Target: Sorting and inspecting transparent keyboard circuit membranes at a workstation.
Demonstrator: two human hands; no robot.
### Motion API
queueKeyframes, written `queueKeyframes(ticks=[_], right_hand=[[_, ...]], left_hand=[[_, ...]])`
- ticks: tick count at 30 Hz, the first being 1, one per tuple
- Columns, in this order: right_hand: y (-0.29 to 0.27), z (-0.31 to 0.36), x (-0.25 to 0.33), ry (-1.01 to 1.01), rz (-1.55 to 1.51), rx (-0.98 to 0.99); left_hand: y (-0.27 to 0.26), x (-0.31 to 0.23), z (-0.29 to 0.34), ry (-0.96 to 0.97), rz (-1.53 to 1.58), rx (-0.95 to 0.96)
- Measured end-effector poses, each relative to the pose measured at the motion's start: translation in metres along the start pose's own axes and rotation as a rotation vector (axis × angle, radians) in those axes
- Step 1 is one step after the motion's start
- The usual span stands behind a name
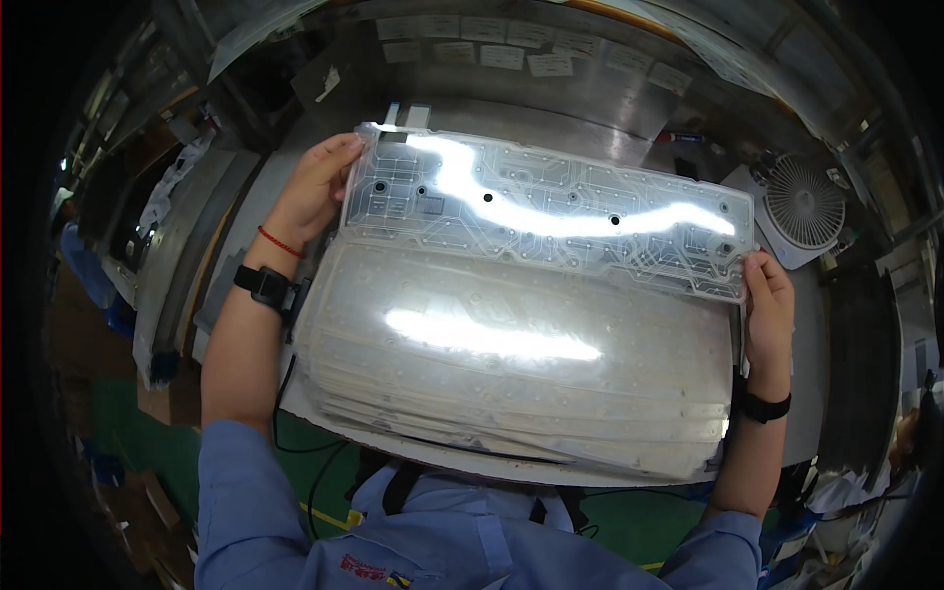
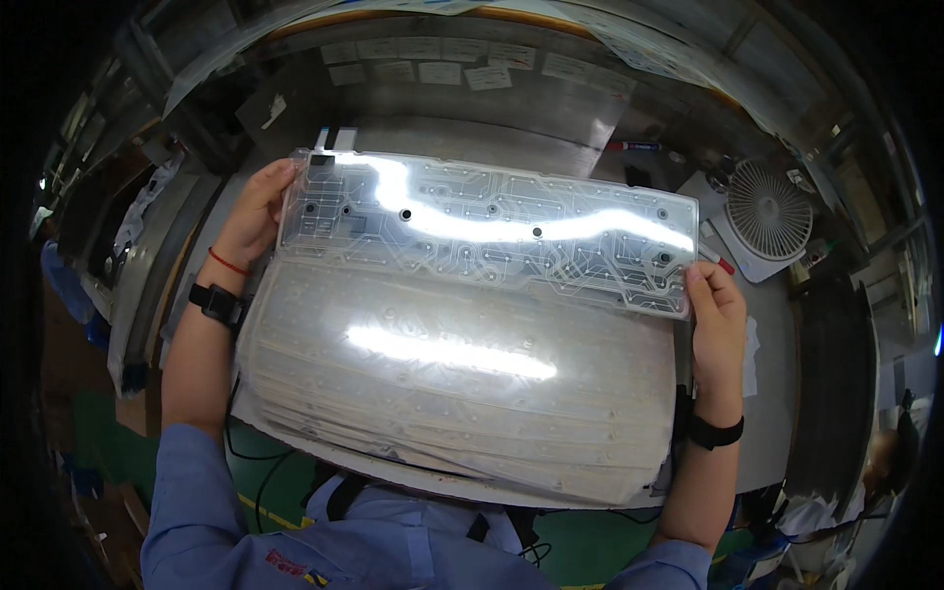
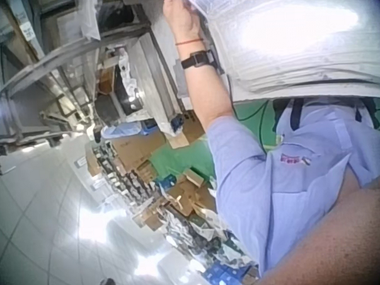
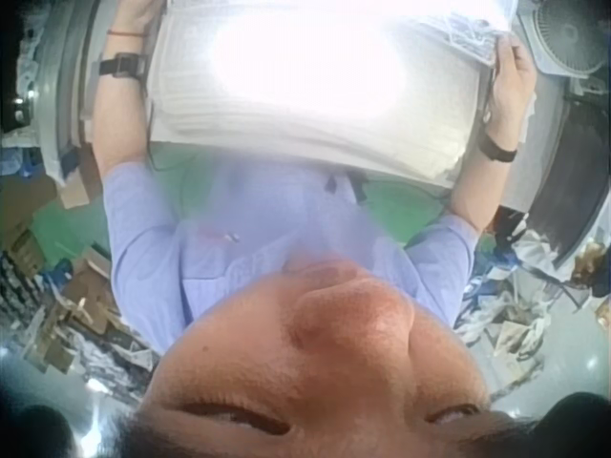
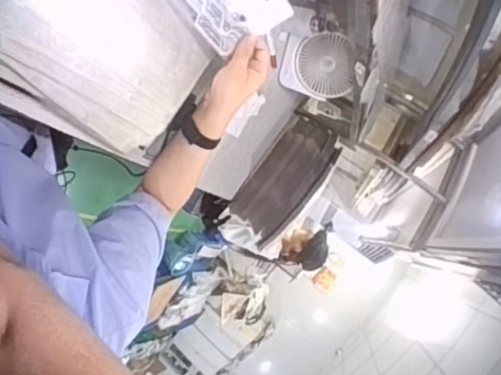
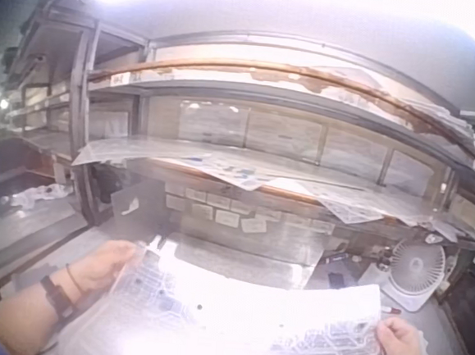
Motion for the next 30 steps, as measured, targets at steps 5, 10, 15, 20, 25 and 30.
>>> queueKeyframes(ticks=[5, 10, 15, 20, 25, 30], right_hand=[[-0.009, 0.002, 0.007, -0.057, -0.036, 0.004], [-0.002, 0.007, 0.019, -0.086, -0.14, -0.103], [0.001, 0.005, 0.021, -0.138, 0.011, 0.002], [0.01, 0.003, 0.025, -0.135, -0.007, 0.018], [0.002, 0.002, 0.017, -0.139, -0.032, 0.021], [0.009, 0.003, 0.021, -0.133, -0.04, 0.029]], left_hand=[[-0.007, -0.015, 0.005, 0.152, 0.171, 0.127], [-0.003, -0.023, 0.007, 0.227, 0.227, 0.017], [0.002, -0.01, 0.001, 0.123, 0.0, 0.02], [0.015, 0.001, 0.002, -0.032, -0.003, 0.127], [0.022, 0.005, 0.004, -0.131, -0.028, 0.131], [0.023, 0.006, 0.006, -0.172, -0.093, 0.115]])
Point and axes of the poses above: each hand's wrist, its own z-axis away from the middle knuckle, its own y-axis out of the palm, x = y × z, the point moved 9 cm from there along -z, towards the middle knuckle, and after that the axes turned 9 degrees about x, right-handed, at the moved point
